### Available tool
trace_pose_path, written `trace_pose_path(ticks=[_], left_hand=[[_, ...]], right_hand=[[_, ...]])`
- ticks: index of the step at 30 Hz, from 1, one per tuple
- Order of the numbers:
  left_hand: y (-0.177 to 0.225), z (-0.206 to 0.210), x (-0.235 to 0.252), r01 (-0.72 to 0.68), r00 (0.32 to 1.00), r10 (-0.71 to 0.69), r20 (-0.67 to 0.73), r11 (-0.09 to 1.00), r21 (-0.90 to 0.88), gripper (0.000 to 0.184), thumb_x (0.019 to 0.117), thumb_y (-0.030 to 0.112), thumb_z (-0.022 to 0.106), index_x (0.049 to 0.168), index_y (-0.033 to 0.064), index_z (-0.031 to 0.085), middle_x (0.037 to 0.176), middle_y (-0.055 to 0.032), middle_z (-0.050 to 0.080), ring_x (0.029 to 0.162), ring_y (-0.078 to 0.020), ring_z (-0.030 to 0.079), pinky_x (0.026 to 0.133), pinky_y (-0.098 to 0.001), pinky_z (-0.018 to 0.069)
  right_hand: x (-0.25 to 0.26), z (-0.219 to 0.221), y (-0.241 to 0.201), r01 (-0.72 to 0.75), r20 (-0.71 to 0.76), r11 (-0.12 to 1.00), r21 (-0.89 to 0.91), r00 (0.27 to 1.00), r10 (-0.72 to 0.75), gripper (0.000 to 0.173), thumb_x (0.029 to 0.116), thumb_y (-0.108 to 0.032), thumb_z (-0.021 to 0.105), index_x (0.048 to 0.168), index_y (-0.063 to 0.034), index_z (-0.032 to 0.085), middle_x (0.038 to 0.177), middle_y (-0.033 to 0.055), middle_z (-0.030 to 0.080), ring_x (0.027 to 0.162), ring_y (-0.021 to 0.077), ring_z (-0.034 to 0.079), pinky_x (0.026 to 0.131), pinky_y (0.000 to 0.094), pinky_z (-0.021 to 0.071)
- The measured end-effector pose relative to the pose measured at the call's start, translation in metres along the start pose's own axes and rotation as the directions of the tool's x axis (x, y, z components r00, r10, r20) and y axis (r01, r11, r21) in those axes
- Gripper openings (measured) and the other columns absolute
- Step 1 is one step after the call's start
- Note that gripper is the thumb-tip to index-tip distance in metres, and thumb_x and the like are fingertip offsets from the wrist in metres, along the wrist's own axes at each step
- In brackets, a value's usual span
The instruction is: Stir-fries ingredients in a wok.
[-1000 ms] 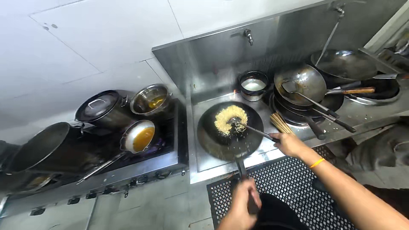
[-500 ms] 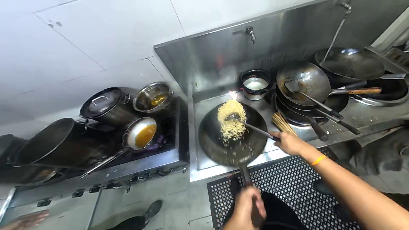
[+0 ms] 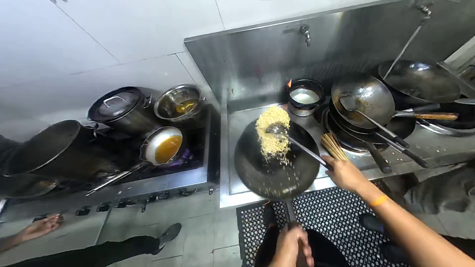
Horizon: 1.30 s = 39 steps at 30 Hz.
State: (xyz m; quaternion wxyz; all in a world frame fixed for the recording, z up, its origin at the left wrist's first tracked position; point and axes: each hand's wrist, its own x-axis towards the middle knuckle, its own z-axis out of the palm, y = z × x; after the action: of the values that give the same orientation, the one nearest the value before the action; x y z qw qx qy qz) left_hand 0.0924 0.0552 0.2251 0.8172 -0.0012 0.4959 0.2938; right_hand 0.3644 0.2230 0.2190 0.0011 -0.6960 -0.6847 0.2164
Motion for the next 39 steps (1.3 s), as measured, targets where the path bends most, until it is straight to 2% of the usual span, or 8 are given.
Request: trace_pose_path(ticks=[4, 8, 12, 15, 22, 27, 33, 39], left_hand=[[0.047, 0.01, -0.006, 0.045, 0.999, -0.044, 0.009, 0.998, -0.036, 0.012, 0.0972, 0.011, 0.056, 0.108, 0.0072, 0.054, 0.072, -0.0046, 0.055, 0.048, -0.0128, 0.054, 0.042, -0.0272, 0.0505], [0.115, 0.021, 0.061, -0.01, 0.999, 0.014, 0.031, 0.989, -0.146, 0.01, 0.1017, 0.015, 0.056, 0.104, 0.0051, 0.053, 0.07, -0.0046, 0.054, 0.047, -0.0116, 0.055, 0.042, -0.0247, 0.0522], [0.115, 0.01, 0.099, -0.06, 0.996, 0.067, 0.05, 0.989, -0.136, 0.022, 0.102, 0.016, 0.059, 0.12, 0.0058, 0.052, 0.074, -0.0057, 0.055, 0.05, -0.0134, 0.056, 0.044, -0.0263, 0.0534], [0.114, -0.006, 0.108, -0.069, 0.994, 0.08, 0.072, 0.987, -0.145, 0.026, 0.1022, 0.02, 0.061, 0.123, 0.0069, 0.052, 0.077, -0.0067, 0.057, 0.052, -0.0145, 0.058, 0.045, -0.0275, 0.054], [0.124, -0.029, 0.119, -0.044, 0.996, 0.048, 0.08, 0.998, -0.05, 0.032, 0.103, 0.025, 0.062, 0.128, 0.0087, 0.05, 0.08, -0.0091, 0.06, 0.056, -0.0184, 0.062, 0.049, -0.0318, 0.0571], [0.129, -0.038, 0.125, -0.003, 0.988, 0.002, 0.152, 1.0, 0.012, 0.038, 0.1047, 0.028, 0.06, 0.135, 0.0095, 0.047, 0.088, -0.0143, 0.066, 0.068, -0.026, 0.07, 0.063, -0.0405, 0.0627], [0.126, -0.032, 0.125, 0.026, 0.996, -0.021, 0.083, 0.997, -0.066, 0.034, 0.1029, 0.032, 0.062, 0.128, 0.0121, 0.051, 0.082, -0.0082, 0.06, 0.056, -0.0184, 0.061, 0.049, -0.0322, 0.0565], [0.122, -0.016, 0.119, -0.011, 0.997, 0.012, 0.07, 1.0, -0.012, 0.029, 0.1029, 0.029, 0.063, 0.121, 0.0096, 0.05, 0.073, -0.0043, 0.053, 0.051, -0.0141, 0.056, 0.046, -0.0288, 0.0544]], right_hand=[[-0.019, -0.054, 0.005, 0.026, 0.059, 0.983, 0.181, 0.998, -0.037, 0.035, 0.0935, -0.032, 0.073, 0.128, -0.037, 0.07, 0.091, -0.0009, 0.075, 0.073, 0.0201, 0.07, 0.068, 0.0551, 0.059], [0.03, -0.055, -0.01, -0.024, -0.028, 0.999, 0.022, 0.999, 0.024, 0.035, 0.0836, -0.034, 0.08, 0.117, -0.0421, 0.075, 0.097, 0.0001, 0.076, 0.082, 0.0272, 0.071, 0.069, 0.0645, 0.0554], [0.07, -0.004, -0.048, -0.113, 0.128, 0.943, 0.312, 0.989, 0.076, 0.039, 0.0951, -0.026, 0.07, 0.134, -0.0281, 0.068, 0.093, 0.0044, 0.075, 0.067, 0.0195, 0.069, 0.058, 0.0435, 0.059], [0.066, -0.046, -0.058, -0.22, 0.407, 0.884, 0.412, 0.913, 0.038, 0.042, 0.1007, -0.026, 0.065, 0.142, -0.0304, 0.062, 0.088, 0.0068, 0.073, 0.057, 0.0163, 0.061, 0.052, 0.0318, 0.0509], [0.099, -0.072, -0.078, -0.145, 0.036, 0.984, -0.101, 0.988, 0.149, 0.036, 0.0904, -0.032, 0.072, 0.126, -0.0328, 0.072, 0.1, 0.01, 0.075, 0.087, 0.0332, 0.072, 0.076, 0.0655, 0.0564], [0.115, -0.054, -0.118, -0.096, 0.32, 0.986, 0.135, 0.946, 0.048, 0.043, 0.0985, -0.037, 0.066, 0.141, -0.0361, 0.062, 0.091, 0.0057, 0.075, 0.063, 0.0193, 0.069, 0.06, 0.0423, 0.0605], [0.09, -0.111, -0.138, -0.11, 0.108, 0.913, -0.393, 0.98, 0.165, 0.023, 0.0855, -0.04, 0.071, 0.108, -0.0344, 0.075, 0.098, 0.0061, 0.074, 0.091, 0.032, 0.071, 0.072, 0.063, 0.0557], [0.084, -0.032, -0.109, 0.017, 0.311, 0.993, 0.12, 0.949, -0.054, 0.042, 0.1029, -0.044, 0.058, 0.143, -0.0308, 0.059, 0.091, 0.0067, 0.071, 0.067, 0.0201, 0.068, 0.063, 0.0441, 0.0595]])
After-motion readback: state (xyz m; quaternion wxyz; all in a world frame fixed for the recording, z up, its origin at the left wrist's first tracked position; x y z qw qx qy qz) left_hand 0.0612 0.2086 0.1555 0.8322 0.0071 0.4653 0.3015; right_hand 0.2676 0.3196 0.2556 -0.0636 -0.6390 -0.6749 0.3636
